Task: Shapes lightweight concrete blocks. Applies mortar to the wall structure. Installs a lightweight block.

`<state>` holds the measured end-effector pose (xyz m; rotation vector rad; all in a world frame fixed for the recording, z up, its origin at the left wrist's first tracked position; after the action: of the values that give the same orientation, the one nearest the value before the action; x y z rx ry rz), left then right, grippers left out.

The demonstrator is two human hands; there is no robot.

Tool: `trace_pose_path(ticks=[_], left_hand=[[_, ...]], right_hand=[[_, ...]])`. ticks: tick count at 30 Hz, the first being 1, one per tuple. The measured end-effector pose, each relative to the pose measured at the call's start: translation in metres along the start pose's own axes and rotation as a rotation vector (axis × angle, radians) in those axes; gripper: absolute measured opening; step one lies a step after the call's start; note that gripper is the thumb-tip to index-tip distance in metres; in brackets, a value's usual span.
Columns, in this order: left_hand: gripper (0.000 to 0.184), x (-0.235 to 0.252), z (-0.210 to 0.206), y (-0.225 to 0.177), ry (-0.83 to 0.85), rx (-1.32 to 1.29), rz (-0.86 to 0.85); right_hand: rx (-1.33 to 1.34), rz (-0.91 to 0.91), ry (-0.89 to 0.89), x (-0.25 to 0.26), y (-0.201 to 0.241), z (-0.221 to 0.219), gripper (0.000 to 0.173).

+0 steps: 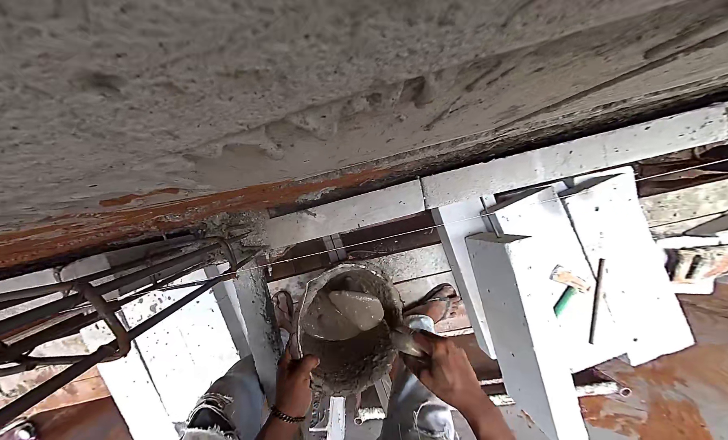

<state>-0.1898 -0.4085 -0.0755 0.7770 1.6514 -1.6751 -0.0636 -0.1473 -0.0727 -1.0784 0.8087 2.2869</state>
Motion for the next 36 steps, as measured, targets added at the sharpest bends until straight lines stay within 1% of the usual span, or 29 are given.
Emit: trace_pose_path(ticks=[2, 4, 5, 6, 8, 11, 13, 14, 15, 17, 18, 19, 20, 22, 23, 24, 27, 29, 30, 31, 32, 33, 35, 36], left_hand=[[0.056, 0.004, 0.002, 0.006, -0.043, -0.072, 0.036], [0.056, 0.008, 0.004, 0.01, -0.078, -0.114, 0.058], [0.055, 0.008, 0.005, 0.011, -0.091, -0.125, 0.067], [0.055, 0.008, 0.006, 0.012, -0.1, -0.134, 0.075], [0.056, 0.007, 0.01, 0.016, -0.099, -0.134, 0.075], [0.059, 0.006, 0.019, 0.019, -0.08, -0.116, 0.077], [0.058, 0.004, 0.024, 0.019, -0.081, -0.089, 0.079], [0.057, 0.003, 0.025, 0.02, -0.08, -0.071, 0.085], [0.055, 0.002, 0.027, 0.02, -0.08, -0.056, 0.091], [0.052, 0.003, 0.031, 0.018, -0.08, -0.031, 0.092], [0.051, 0.004, 0.032, 0.017, -0.083, -0.023, 0.094], [0.051, 0.004, 0.033, 0.017, -0.085, -0.021, 0.097], [0.05, 0.004, 0.033, 0.017, -0.084, -0.021, 0.098], [0.05, 0.003, 0.028, 0.017, -0.085, -0.013, 0.097], [0.049, 0.003, 0.026, 0.017, -0.086, -0.003, 0.096], [0.049, 0.004, 0.024, 0.017, -0.087, 0.01, 0.093], [0.052, 0.007, 0.018, 0.015, -0.078, 0.016, 0.081], [0.053, 0.008, 0.015, 0.013, -0.07, 0.005, 0.078], [0.053, 0.01, 0.011, 0.011, -0.063, 0.001, 0.077], [0.053, 0.012, 0.007, 0.01, -0.058, -0.002, 0.068], [0.053, 0.013, 0.004, 0.009, -0.052, 0.0, 0.065], [0.052, 0.013, 0.001, 0.008, -0.048, 0.005, 0.06], [0.052, 0.016, -0.005, 0.006, -0.022, 0.017, 0.031], [0.051, 0.018, -0.008, 0.005, -0.002, 0.026, 0.007]], right_hand=[[0.027, 0.054, -0.085, -0.009, 0.005, 0.018, 0.035], [0.034, 0.132, -0.238, -0.008, 0.015, 0.036, 0.033], [0.034, 0.164, -0.296, -0.006, 0.024, 0.046, 0.035], [0.02, 0.189, -0.338, 0.0, 0.035, 0.057, 0.041], [-0.051, 0.239, -0.42, 0.02, 0.064, 0.076, 0.046], [-0.285, 0.286, -0.537, 0.072, 0.113, 0.083, 0.044], [-0.464, 0.283, -0.686, 0.105, 0.144, 0.074, 0.034], [-0.518, 0.254, -0.736, 0.114, 0.157, 0.068, 0.031], [-0.538, 0.203, -0.756, 0.116, 0.166, 0.063, 0.033], [-0.45, 0.111, -0.769, 0.108, 0.178, 0.054, 0.037], [-0.36, 0.074, -0.739, 0.102, 0.18, 0.049, 0.042], [-0.265, 0.049, -0.668, 0.098, 0.179, 0.046, 0.047], [-0.174, 0.023, -0.532, 0.097, 0.176, 0.045, 0.05], [-0.048, -0.046, -0.188, 0.106, 0.159, 0.05, 0.052], [-0.017, -0.077, -0.086, 0.112, 0.147, 0.053, 0.052], [0.0, -0.111, -0.052, 0.116, 0.134, 0.057, 0.052], [0.066, -0.268, -0.132, 0.109, 0.089, 0.071, 0.048], [0.051, -0.366, -0.188, 0.095, 0.057, 0.078, 0.048], [0.018, -0.383, -0.253, 0.085, 0.042, 0.079, 0.048], [-0.015, -0.361, -0.35, 0.072, 0.028, 0.077, 0.047], [-0.041, -0.305, -0.448, 0.056, 0.014, 0.073, 0.047], [-0.054, -0.223, -0.506, 0.037, 0.002, 0.068, 0.047], [-0.126, -0.037, -0.562, 0.003, -0.011, 0.061, 0.044], [-0.188, 0.027, -0.558, -0.009, -0.011, 0.058, 0.041]])
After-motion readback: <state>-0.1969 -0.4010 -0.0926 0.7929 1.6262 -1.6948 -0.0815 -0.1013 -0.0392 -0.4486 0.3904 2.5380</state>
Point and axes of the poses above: each hand's wrist, its own x-axis towards the middle knuckle, its own z-axis out of the back of the hand, y = z × x, the point moved 4 cm from there along x, towards the middle knuckle, and after that the axes turned 13 degrees about -x, right-handed, at the moved point
